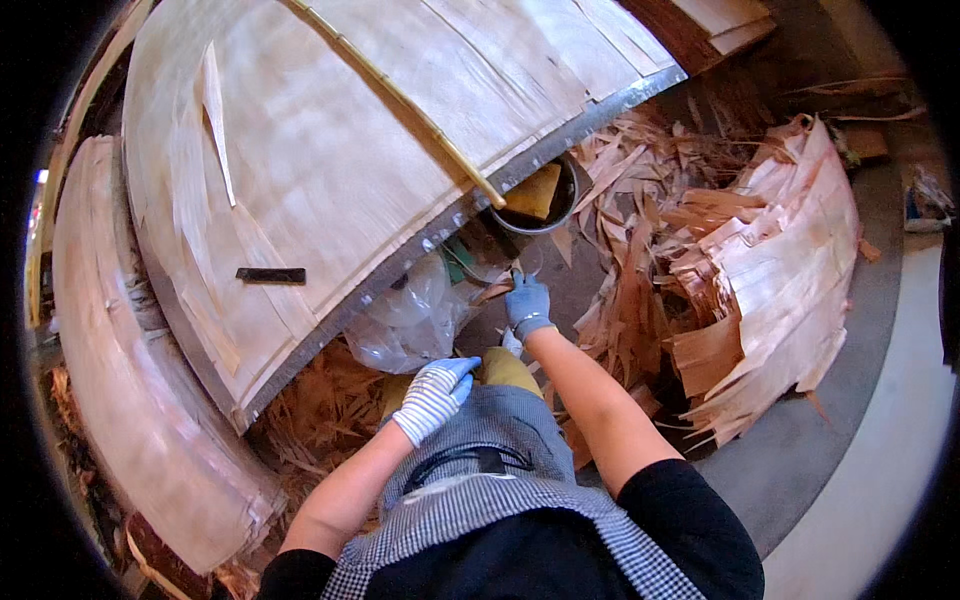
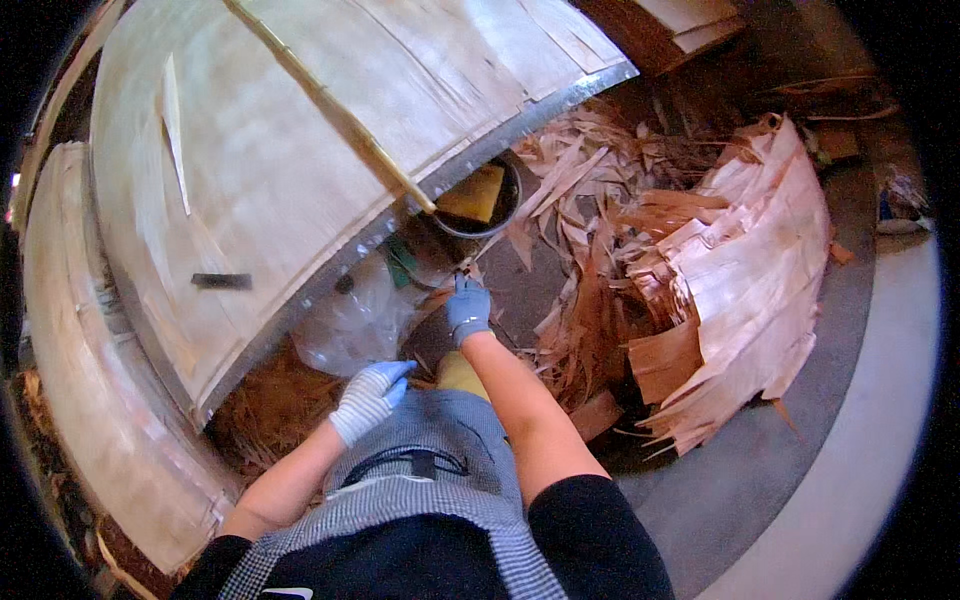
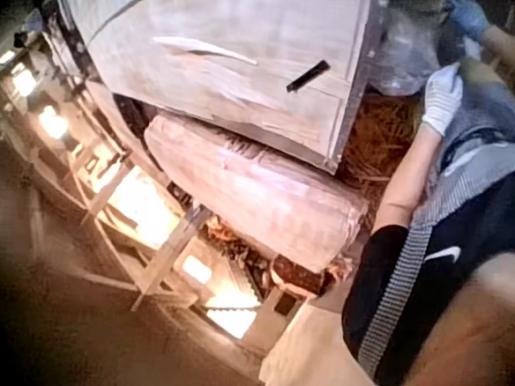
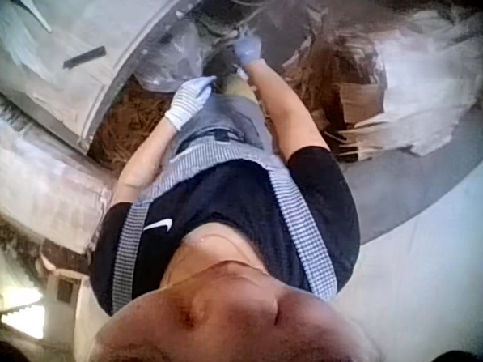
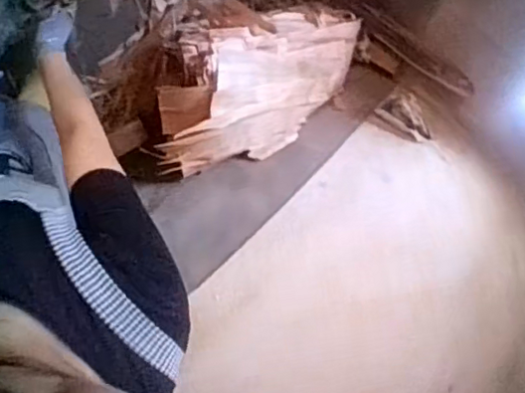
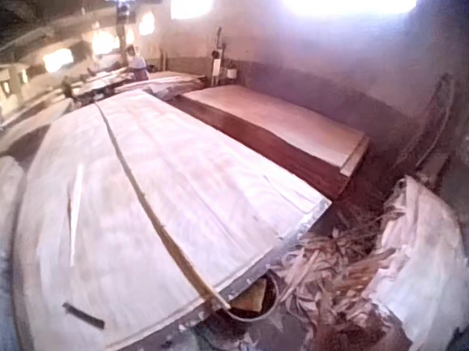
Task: The person applies adhesive tape to large sheets of wood veneer, using a knife to trim excess veneer and tape while securing the sheets on a stack.
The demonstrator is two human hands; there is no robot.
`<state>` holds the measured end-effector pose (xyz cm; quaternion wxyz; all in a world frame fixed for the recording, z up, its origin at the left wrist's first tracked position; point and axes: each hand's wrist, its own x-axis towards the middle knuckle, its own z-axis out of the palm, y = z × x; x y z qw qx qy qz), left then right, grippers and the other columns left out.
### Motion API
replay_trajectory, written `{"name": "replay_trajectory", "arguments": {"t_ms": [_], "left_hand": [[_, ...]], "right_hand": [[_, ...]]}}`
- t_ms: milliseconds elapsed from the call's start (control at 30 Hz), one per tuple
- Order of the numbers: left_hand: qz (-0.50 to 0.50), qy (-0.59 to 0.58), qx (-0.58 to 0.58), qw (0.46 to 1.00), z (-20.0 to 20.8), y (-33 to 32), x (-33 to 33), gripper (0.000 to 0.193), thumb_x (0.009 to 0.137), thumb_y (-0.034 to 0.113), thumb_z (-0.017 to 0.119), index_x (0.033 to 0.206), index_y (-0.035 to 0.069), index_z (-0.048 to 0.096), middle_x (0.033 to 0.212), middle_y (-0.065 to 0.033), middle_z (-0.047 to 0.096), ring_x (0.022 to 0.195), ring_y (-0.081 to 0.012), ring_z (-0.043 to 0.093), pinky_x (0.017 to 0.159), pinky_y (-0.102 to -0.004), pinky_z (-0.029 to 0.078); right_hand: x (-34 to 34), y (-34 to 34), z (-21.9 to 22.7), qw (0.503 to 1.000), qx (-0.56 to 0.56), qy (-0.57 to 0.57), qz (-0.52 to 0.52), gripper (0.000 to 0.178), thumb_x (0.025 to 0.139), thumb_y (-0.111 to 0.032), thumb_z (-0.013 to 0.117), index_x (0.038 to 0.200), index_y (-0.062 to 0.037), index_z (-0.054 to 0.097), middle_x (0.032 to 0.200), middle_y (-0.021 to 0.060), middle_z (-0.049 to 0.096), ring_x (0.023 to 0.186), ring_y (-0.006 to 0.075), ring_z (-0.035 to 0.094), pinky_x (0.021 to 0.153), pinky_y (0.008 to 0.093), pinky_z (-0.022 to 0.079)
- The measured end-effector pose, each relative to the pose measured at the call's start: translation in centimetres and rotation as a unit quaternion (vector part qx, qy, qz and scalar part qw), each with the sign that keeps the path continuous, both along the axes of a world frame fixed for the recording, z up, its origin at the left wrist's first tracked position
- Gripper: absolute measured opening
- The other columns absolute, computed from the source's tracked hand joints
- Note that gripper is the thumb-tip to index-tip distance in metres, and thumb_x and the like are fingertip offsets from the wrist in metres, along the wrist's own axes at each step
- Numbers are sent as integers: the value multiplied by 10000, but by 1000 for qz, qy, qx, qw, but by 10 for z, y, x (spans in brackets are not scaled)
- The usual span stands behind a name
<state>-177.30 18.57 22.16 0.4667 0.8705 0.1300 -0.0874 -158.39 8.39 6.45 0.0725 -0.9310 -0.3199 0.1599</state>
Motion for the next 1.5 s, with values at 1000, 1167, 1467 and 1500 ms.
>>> {"name": "replay_trajectory", "arguments": {"t_ms": [1000, 1167, 1467, 1500], "left_hand": [[405, 17, -648, 645, -55, 3, 146, 207, 821, 180, 604, 965, 32, 603, 778, -51, 609, 666, -160, 577, 646, -352, 523], [220, 16, -594, 774, -13, -7, 114, 335, 806, 228, 623, 1033, -7, 552, 859, -81, 613, 814, -186, 591, 762, -330, 482], [145, 38, -492, 857, 79, 15, 102, 246, 863, 100, 527, 1086, 7, 578, 953, -41, 611, 886, -123, 548, 842, -276, 433], [138, 11, -505, 852, 76, 18, 101, 257, 862, 103, 531, 1097, 6, 572, 954, -42, 612, 891, -123, 548, 847, -277, 433]], "right_hand": [[23, -129, 108, 902, 143, 322, 251, 244, 760, -119, 583, 994, -56, 595, 987, 120, 577, 860, 281, 574, 763, 339, 466], [48, -105, 147, 871, 326, 349, -112, 263, 789, -175, 552, 1012, -38, 578, 965, 139, 588, 853, 197, 586, 758, 293, 456], [52, -12, 253, 847, 473, 237, -47, 370, 728, -166, 670, 1049, -18, 559, 1019, 136, 564, 937, 212, 550, 795, 285, 435], [55, -4, 263, 861, 462, 214, -1, 360, 719, -153, 675, 1034, -18, 566, 1024, 131, 563, 950, 217, 547, 803, 291, 435]]}}
